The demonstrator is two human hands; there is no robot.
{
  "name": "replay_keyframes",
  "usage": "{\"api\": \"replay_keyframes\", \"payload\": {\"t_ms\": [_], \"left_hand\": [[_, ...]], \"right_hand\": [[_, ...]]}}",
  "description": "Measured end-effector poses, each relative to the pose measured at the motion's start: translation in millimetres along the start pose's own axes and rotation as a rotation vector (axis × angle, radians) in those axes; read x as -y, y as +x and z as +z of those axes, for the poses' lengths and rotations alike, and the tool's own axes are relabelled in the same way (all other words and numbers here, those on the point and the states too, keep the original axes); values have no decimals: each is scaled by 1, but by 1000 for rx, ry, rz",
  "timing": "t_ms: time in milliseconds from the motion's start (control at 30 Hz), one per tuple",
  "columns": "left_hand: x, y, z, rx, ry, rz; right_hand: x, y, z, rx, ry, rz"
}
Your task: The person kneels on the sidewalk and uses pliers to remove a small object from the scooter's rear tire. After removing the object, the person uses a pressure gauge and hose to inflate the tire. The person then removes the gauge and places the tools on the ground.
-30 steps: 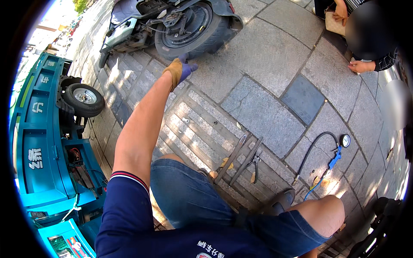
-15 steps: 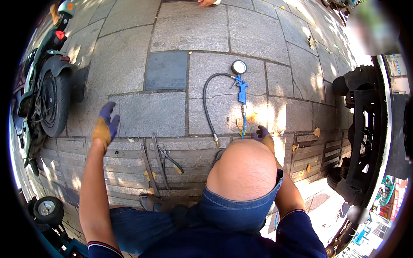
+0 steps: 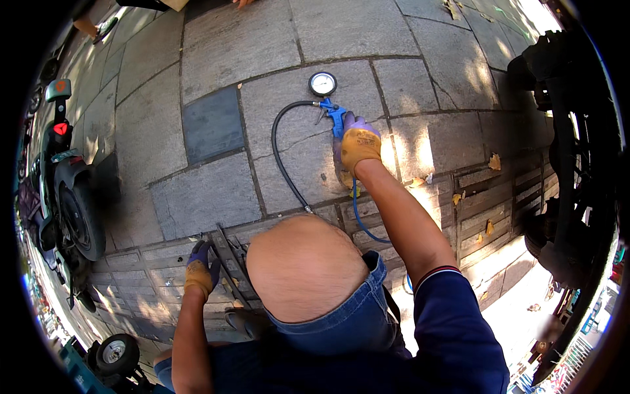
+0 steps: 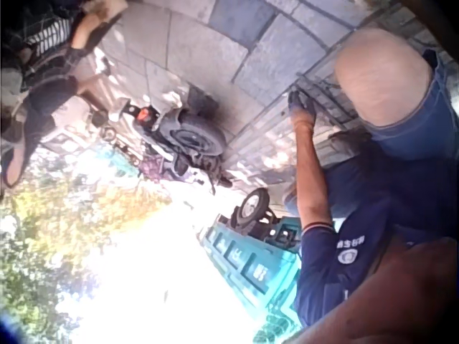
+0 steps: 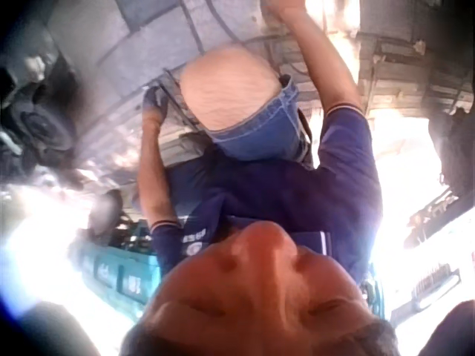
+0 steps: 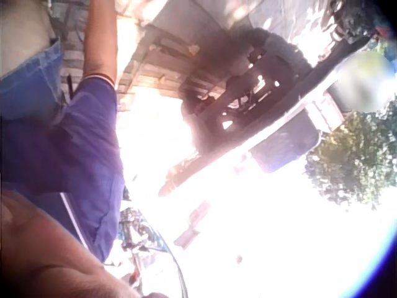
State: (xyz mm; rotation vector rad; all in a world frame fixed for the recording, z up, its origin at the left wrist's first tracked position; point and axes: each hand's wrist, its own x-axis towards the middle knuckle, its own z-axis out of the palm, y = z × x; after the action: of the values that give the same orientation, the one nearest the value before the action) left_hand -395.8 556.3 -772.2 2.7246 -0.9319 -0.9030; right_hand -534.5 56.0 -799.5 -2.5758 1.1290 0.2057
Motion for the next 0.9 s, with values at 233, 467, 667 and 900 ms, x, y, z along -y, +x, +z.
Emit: {"api": "replay_keyframes", "payload": {"t_ms": [233,467,667,900], "left_hand": [[29,1,27,100,-6,-56],[31,19,24,201,73,18],[6,13,-5,81,122,-142],[-20,11,-2,84,-162,-194]], "right_hand": [[22,-72,67,69,4,-114],[7,-80,67,265,351,-100],[-71,-101,53,19,1222,303],[-18,-84,14,225,1541,269]]}}
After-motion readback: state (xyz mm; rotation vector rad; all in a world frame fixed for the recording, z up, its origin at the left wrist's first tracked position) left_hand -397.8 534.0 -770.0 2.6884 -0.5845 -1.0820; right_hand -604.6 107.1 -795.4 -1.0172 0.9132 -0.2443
